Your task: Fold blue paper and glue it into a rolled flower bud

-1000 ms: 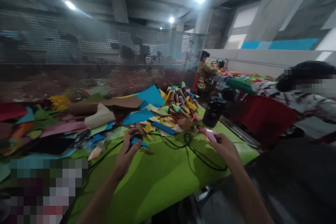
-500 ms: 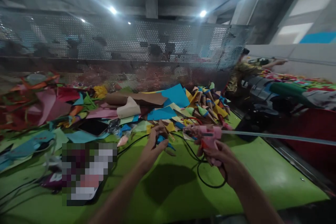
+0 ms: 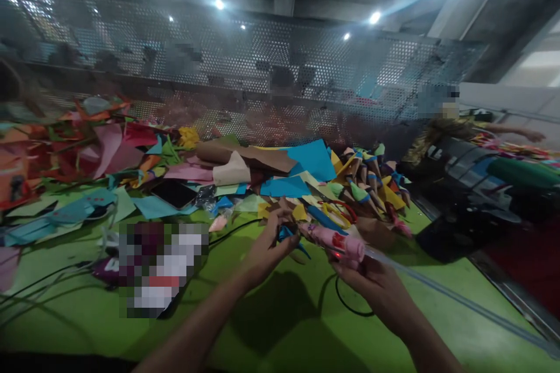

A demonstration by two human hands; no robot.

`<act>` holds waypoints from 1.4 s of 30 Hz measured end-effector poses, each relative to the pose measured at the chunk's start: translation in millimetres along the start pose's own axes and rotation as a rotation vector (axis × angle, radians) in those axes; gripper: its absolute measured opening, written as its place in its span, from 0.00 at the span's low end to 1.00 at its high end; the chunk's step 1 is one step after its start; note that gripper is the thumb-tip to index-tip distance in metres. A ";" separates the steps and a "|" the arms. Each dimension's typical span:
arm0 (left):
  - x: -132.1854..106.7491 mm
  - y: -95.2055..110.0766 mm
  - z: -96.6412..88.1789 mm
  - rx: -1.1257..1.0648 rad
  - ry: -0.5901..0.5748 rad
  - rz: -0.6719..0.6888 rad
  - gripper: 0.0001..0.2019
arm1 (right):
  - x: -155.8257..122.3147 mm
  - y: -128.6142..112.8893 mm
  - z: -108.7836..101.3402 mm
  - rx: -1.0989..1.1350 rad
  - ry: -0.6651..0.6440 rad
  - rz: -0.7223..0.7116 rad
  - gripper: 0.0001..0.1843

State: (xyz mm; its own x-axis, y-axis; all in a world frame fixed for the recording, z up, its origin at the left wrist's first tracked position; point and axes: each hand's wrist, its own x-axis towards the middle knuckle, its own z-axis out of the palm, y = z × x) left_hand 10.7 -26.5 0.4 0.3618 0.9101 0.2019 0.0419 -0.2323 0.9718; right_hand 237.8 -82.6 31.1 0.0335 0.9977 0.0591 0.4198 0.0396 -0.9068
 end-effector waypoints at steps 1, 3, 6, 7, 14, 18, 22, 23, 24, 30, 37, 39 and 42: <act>-0.1 -0.1 -0.1 0.000 -0.004 -0.001 0.29 | 1.5 0.6 -0.9 -0.010 -0.007 -0.010 0.25; -0.3 0.1 -0.5 0.005 -0.011 -0.008 0.29 | 4.0 0.5 -2.4 -0.023 -0.008 -0.031 0.25; -0.9 1.8 -1.4 0.016 -0.020 -0.020 0.29 | 5.9 -1.7 -3.2 -0.044 -0.013 -0.061 0.23; -1.0 2.7 -1.6 0.014 -0.019 -0.020 0.29 | 6.1 -2.3 -3.2 -0.050 -0.018 -0.066 0.22; -0.4 7.1 -1.8 0.006 -0.003 0.006 0.29 | 7.5 0.1 -3.7 -0.077 -0.031 -0.068 0.23; 0.1 5.1 -2.1 0.010 -0.008 0.040 0.28 | 7.6 -0.4 -3.7 -0.044 -0.035 -0.070 0.23; -0.1 4.4 -2.0 0.018 -0.006 0.030 0.28 | 5.6 -4.5 -3.4 -0.059 -0.023 -0.059 0.26; -0.1 4.7 -1.8 0.019 -0.004 0.026 0.28 | 4.7 -5.6 -3.1 -0.058 -0.019 -0.055 0.26; 0.0 5.1 -1.7 0.021 -0.002 0.025 0.27 | 3.6 -6.5 -2.6 -0.055 -0.005 -0.049 0.26; 0.2 5.9 -1.3 0.021 0.002 0.021 0.27 | 1.4 -7.4 -0.2 -0.074 0.024 -0.041 0.26; 0.0 4.8 -1.0 0.029 0.006 0.008 0.28 | 6.3 -2.6 -7.2 -0.083 -0.022 -0.041 0.26; 0.5 5.2 -1.0 0.025 0.007 0.009 0.27 | 6.1 -1.5 -8.5 -0.095 -0.027 -0.033 0.26; 0.7 5.8 -1.1 0.015 0.014 0.025 0.27 | 5.4 -2.1 -6.6 -0.091 -0.042 -0.028 0.24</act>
State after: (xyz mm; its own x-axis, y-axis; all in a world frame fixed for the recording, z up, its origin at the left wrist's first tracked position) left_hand 10.2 -26.9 6.3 0.3496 0.9088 0.2275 0.0467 -0.2595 0.9646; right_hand 243.1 -77.7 36.0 -0.0168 0.9978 0.0646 0.5011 0.0643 -0.8630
